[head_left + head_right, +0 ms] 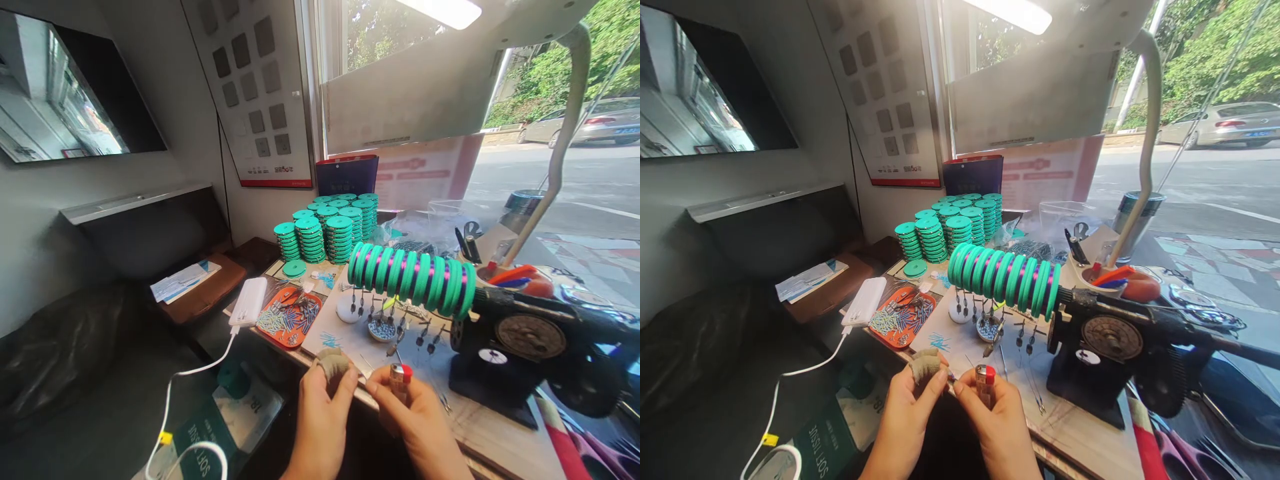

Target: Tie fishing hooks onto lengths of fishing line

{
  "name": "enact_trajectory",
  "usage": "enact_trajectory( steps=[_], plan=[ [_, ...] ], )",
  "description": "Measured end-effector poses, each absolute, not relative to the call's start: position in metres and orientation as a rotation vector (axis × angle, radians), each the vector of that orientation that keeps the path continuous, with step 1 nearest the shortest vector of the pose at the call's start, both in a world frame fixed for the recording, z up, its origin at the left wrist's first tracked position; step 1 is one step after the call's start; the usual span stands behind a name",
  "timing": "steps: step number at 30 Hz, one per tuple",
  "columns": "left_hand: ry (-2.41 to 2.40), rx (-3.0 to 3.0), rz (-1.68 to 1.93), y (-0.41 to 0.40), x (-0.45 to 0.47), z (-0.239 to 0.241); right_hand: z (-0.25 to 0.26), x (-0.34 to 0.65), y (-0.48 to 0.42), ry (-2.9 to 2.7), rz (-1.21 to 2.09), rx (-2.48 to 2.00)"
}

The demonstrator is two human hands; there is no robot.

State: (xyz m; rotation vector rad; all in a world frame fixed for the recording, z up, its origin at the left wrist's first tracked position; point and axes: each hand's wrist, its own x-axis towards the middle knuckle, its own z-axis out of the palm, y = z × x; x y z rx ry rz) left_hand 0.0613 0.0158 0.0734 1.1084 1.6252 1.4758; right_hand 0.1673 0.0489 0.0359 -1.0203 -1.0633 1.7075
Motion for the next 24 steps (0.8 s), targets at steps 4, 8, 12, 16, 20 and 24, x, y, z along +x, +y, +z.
enact_trajectory(
  steps=[4,8,12,16,20,24],
  plan=[
    [1.605,1.099,1.469,0.017,0.060,0.073,0.043,0.166,0.048,-0.996,1.739,-1.037],
    [1.548,1.041,1.490,0.016,0.061,0.072,0.050,0.163,0.046,-0.949,1.761,-1.045],
    [1.511,0.968,1.518,0.015,0.062,0.071,0.051,0.161,0.045,-0.949,1.789,-1.027],
    [1.488,0.968,1.519,0.017,0.062,0.072,0.050,0.160,0.044,-0.931,1.832,-1.004],
    [1.513,0.945,1.556,0.020,0.060,0.073,0.046,0.159,0.044,-0.835,1.962,-0.898],
    [1.533,0.959,1.591,0.020,0.056,0.071,0.045,0.159,0.042,-0.614,2.190,-0.720]
  ],
)
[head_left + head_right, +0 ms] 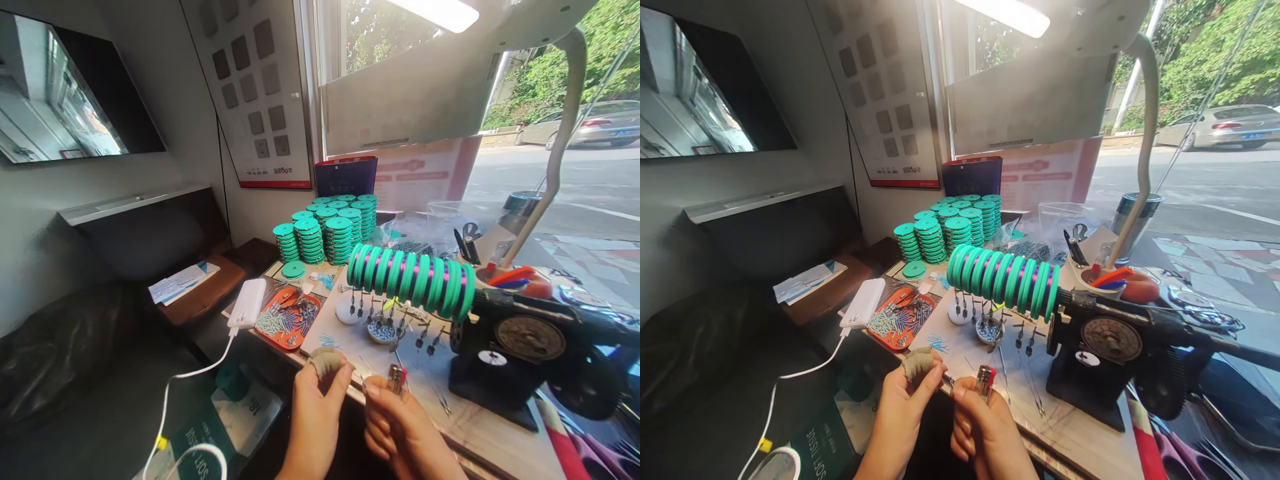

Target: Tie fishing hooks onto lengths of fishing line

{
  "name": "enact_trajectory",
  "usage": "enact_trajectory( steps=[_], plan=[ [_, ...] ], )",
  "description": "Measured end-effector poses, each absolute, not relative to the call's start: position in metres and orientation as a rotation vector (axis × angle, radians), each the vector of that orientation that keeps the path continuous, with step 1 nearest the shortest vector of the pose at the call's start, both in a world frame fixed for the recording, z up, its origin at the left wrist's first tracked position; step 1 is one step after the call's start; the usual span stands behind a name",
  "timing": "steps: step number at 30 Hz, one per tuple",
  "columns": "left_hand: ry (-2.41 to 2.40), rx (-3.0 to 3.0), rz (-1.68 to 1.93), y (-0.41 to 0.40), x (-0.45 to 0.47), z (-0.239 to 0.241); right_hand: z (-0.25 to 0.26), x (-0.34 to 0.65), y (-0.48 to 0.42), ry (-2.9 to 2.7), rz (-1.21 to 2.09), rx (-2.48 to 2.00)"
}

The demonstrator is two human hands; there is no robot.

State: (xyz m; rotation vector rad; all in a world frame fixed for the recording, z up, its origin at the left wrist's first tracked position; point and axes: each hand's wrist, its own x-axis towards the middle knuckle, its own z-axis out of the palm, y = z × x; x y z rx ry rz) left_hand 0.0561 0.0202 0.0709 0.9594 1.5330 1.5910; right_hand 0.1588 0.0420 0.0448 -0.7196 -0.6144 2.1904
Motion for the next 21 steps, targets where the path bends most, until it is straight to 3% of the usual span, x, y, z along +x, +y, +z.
enact_trajectory(
  steps=[5,12,21],
  plan=[
    [1.676,1.053,1.490,0.014,0.045,0.068,0.042,0.161,0.038,-0.509,2.256,-0.637],
    [2.285,1.781,0.986,0.026,0.019,0.070,0.035,0.161,0.032,-0.541,2.187,-0.712],
    [2.318,1.937,0.817,0.074,-0.003,0.074,0.030,0.157,0.032,-0.554,2.139,-0.762]
  ],
)
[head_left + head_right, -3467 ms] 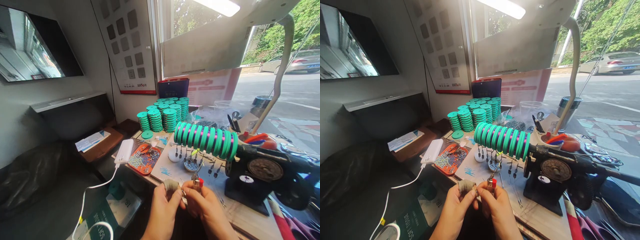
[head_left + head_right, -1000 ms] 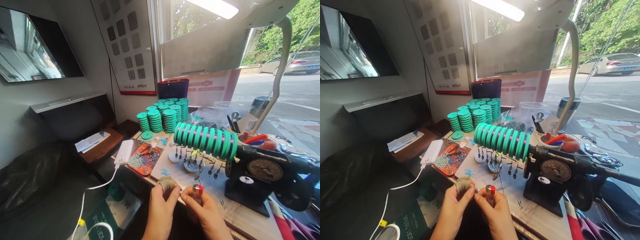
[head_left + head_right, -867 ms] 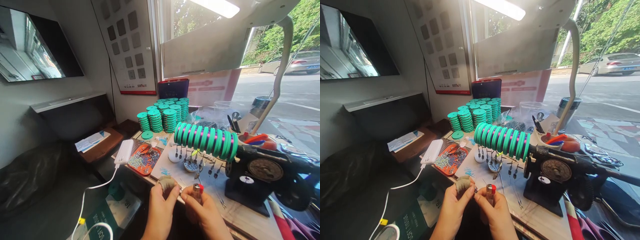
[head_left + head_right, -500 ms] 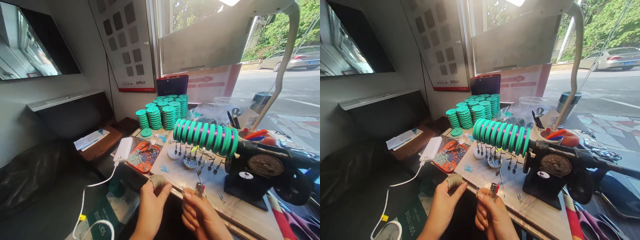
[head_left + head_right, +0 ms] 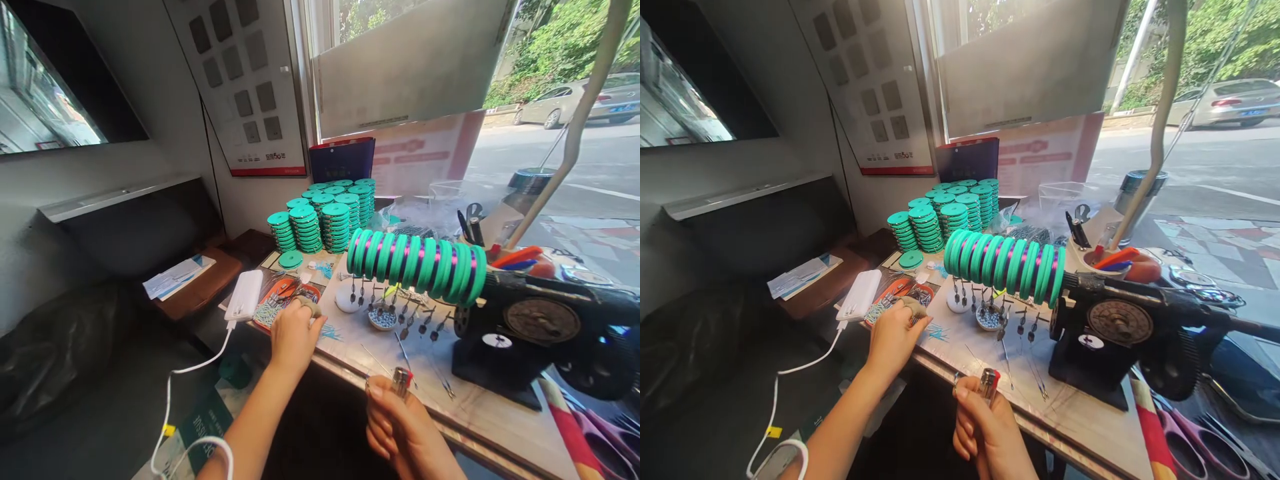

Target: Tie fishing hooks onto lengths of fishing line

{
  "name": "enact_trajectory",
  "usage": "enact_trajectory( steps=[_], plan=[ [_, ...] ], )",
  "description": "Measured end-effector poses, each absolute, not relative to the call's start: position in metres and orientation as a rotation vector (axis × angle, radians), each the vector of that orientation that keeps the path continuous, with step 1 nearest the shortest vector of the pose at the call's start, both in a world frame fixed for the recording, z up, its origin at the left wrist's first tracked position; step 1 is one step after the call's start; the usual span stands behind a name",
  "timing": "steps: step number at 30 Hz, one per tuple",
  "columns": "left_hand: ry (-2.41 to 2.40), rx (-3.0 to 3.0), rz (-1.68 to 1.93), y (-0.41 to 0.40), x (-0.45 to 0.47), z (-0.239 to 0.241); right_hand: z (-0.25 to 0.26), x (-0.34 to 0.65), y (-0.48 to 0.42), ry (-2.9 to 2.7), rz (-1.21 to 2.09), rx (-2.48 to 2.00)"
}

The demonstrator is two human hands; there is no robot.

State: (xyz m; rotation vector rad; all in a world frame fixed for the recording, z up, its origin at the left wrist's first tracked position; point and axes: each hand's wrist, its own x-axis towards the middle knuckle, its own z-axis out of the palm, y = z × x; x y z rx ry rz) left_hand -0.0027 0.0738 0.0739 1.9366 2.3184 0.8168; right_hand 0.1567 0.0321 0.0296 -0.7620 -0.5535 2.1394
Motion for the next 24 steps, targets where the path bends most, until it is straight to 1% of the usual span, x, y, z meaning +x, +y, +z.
enact_trajectory(
  steps=[3,7,8,10,12,17,21,23,24],
  plan=[
    [2.281,1.956,0.818,0.081,-0.002,0.076,0.030,0.155,0.033,-0.590,2.073,-0.807],
    [2.265,1.887,0.940,0.057,0.011,0.082,0.029,0.154,0.034,-0.669,1.938,-0.903],
    [2.140,1.769,1.043,0.047,0.016,0.082,0.028,0.154,0.034,-0.688,1.911,-0.932],
    [1.789,1.486,1.067,0.028,0.026,0.080,0.027,0.154,0.033,-0.736,1.866,-0.984],
    [1.598,1.213,1.082,0.014,0.034,0.073,0.025,0.153,0.030,-0.805,1.816,-1.018],
    [1.417,0.820,1.266,0.003,0.044,0.056,0.028,0.152,0.023,-0.952,1.698,-1.062],
    [1.342,0.679,1.277,0.004,0.046,0.056,0.034,0.152,0.019,-1.018,1.669,-1.053],
    [1.301,0.644,1.269,0.003,0.045,0.057,0.036,0.155,0.019,-1.120,1.579,-1.044],
    [1.289,0.634,1.260,0.002,0.045,0.057,0.037,0.159,0.020,-1.205,1.484,-1.040]
  ],
)
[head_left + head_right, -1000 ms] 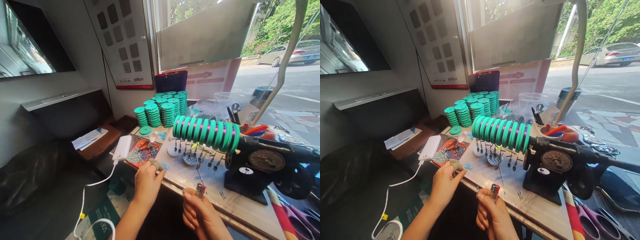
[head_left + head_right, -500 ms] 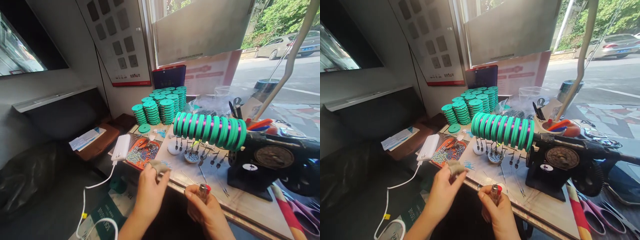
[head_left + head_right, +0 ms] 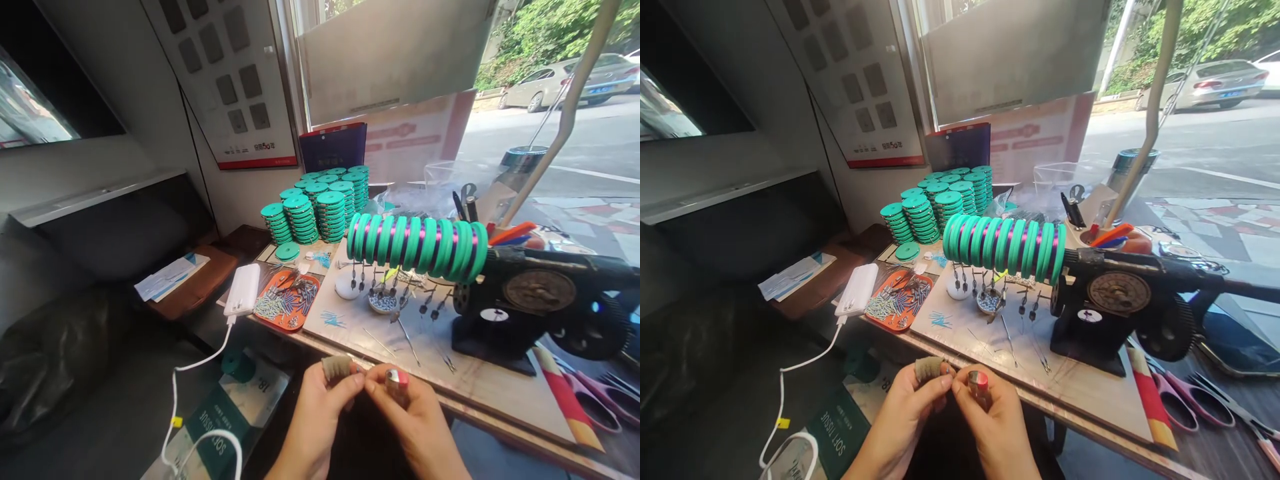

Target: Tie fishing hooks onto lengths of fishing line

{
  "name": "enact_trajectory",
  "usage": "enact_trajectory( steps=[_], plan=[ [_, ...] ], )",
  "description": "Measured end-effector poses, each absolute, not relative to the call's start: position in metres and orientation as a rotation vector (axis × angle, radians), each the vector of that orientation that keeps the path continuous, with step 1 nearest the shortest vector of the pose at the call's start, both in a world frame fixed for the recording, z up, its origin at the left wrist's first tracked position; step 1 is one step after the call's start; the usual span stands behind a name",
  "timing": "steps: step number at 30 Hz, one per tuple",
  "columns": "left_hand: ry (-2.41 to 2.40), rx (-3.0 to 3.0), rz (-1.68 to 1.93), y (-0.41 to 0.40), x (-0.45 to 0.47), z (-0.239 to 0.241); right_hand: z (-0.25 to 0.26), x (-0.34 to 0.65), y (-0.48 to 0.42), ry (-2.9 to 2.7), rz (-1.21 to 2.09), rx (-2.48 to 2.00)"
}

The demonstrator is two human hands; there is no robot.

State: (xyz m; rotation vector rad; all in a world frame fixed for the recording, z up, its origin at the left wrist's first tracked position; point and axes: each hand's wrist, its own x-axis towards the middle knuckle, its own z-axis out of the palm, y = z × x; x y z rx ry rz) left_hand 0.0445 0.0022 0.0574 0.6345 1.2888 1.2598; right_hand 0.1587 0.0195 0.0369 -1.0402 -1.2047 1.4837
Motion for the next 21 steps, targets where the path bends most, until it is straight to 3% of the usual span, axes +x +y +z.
enact_trajectory(
  steps=[5,21],
  plan=[
    [1.261,0.668,1.208,-0.001,0.043,0.059,0.040,0.178,0.034,-1.781,0.971,-0.797],
    [1.327,0.840,1.224,-0.002,0.044,0.065,0.051,0.183,0.055,-1.906,1.266,-0.825]
  ],
)
